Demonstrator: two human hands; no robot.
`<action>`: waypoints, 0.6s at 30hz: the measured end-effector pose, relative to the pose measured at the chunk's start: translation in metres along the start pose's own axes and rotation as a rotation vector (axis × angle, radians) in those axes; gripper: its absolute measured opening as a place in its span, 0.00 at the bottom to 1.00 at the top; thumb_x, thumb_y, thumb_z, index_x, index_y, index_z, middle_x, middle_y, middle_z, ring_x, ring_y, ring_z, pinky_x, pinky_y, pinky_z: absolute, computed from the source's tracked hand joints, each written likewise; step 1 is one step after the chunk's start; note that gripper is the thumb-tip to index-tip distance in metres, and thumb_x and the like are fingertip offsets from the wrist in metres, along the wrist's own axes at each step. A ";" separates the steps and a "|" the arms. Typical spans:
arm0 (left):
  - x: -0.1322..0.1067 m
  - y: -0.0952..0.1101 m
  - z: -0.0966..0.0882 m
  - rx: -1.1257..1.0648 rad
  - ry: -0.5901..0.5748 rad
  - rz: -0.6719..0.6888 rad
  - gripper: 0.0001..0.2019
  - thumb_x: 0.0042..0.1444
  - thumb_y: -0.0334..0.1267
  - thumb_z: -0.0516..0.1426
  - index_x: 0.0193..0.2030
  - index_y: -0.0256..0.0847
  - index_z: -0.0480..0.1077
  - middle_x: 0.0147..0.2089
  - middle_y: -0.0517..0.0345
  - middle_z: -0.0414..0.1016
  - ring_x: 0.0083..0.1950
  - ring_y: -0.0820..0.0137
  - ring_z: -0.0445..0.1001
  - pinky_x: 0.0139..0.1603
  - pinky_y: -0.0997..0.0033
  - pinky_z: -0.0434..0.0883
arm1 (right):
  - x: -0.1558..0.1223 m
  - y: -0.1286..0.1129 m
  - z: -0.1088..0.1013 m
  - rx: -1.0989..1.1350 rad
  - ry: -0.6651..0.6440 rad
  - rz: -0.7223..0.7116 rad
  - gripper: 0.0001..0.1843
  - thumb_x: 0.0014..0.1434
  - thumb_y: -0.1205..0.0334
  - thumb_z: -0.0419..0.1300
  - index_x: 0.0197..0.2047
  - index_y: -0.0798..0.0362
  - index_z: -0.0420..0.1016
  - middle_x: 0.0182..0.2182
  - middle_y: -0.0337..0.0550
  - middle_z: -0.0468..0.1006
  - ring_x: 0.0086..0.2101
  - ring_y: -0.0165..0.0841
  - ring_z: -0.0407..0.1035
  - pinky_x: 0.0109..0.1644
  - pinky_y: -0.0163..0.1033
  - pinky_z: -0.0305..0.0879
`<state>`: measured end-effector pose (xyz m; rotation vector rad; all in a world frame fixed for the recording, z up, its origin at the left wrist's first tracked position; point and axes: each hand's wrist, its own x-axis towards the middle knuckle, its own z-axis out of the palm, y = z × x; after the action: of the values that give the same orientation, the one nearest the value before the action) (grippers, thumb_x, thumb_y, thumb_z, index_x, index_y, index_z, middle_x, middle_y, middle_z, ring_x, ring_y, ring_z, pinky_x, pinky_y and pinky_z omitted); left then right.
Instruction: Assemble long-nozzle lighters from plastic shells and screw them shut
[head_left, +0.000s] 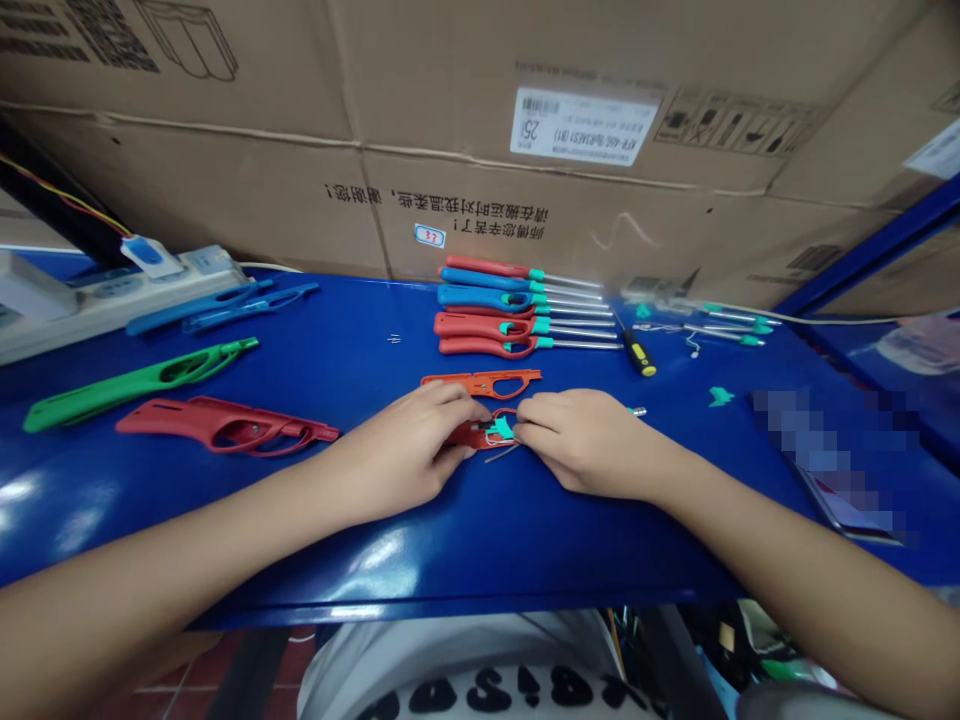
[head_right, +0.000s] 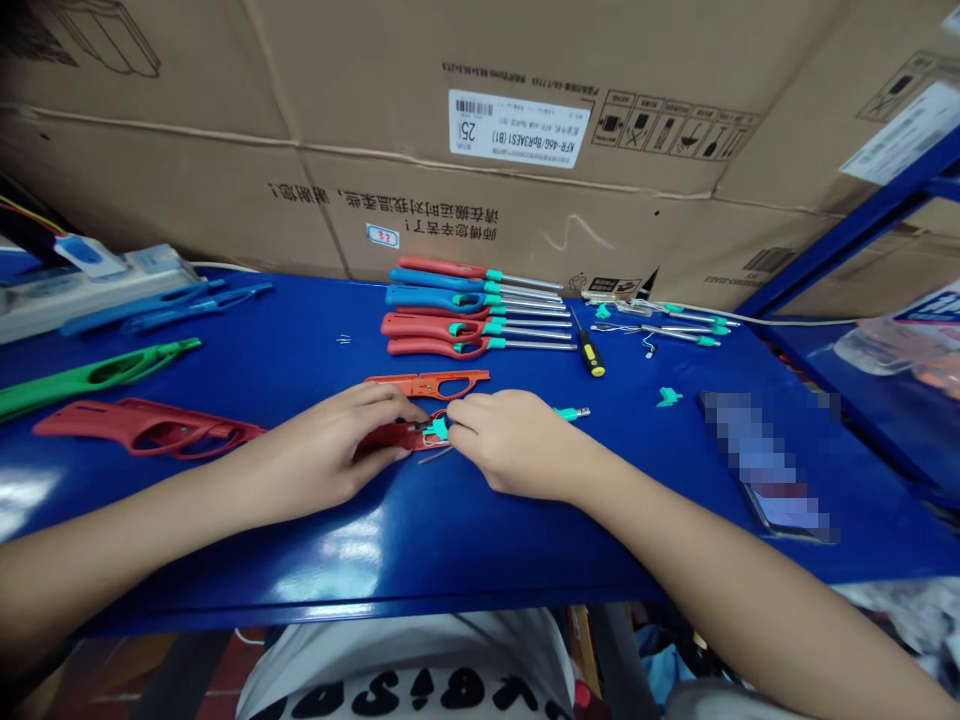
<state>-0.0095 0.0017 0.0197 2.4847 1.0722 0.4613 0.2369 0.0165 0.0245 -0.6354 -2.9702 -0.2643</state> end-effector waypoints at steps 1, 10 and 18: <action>0.000 0.000 0.000 0.015 0.004 0.010 0.13 0.63 0.28 0.58 0.54 0.39 0.72 0.53 0.49 0.76 0.58 0.59 0.72 0.59 0.57 0.71 | 0.001 -0.001 -0.001 -0.022 -0.027 -0.006 0.10 0.64 0.72 0.54 0.40 0.59 0.78 0.34 0.48 0.77 0.33 0.37 0.69 0.33 0.40 0.57; 0.001 -0.001 0.002 0.176 0.000 0.110 0.18 0.69 0.32 0.54 0.64 0.40 0.67 0.59 0.48 0.74 0.61 0.59 0.71 0.62 0.56 0.70 | -0.007 0.009 -0.007 0.046 0.131 0.086 0.14 0.70 0.64 0.54 0.48 0.56 0.81 0.41 0.47 0.83 0.38 0.37 0.75 0.40 0.41 0.64; 0.000 -0.001 0.007 0.358 -0.056 0.173 0.28 0.65 0.25 0.50 0.71 0.45 0.62 0.56 0.44 0.70 0.55 0.54 0.69 0.53 0.51 0.73 | -0.033 0.066 -0.015 -0.053 0.247 0.615 0.17 0.68 0.59 0.53 0.51 0.54 0.80 0.46 0.50 0.82 0.46 0.44 0.75 0.50 0.46 0.70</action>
<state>-0.0071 0.0010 0.0130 2.9014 0.9939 0.2629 0.2950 0.0602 0.0447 -1.3581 -2.3965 -0.3340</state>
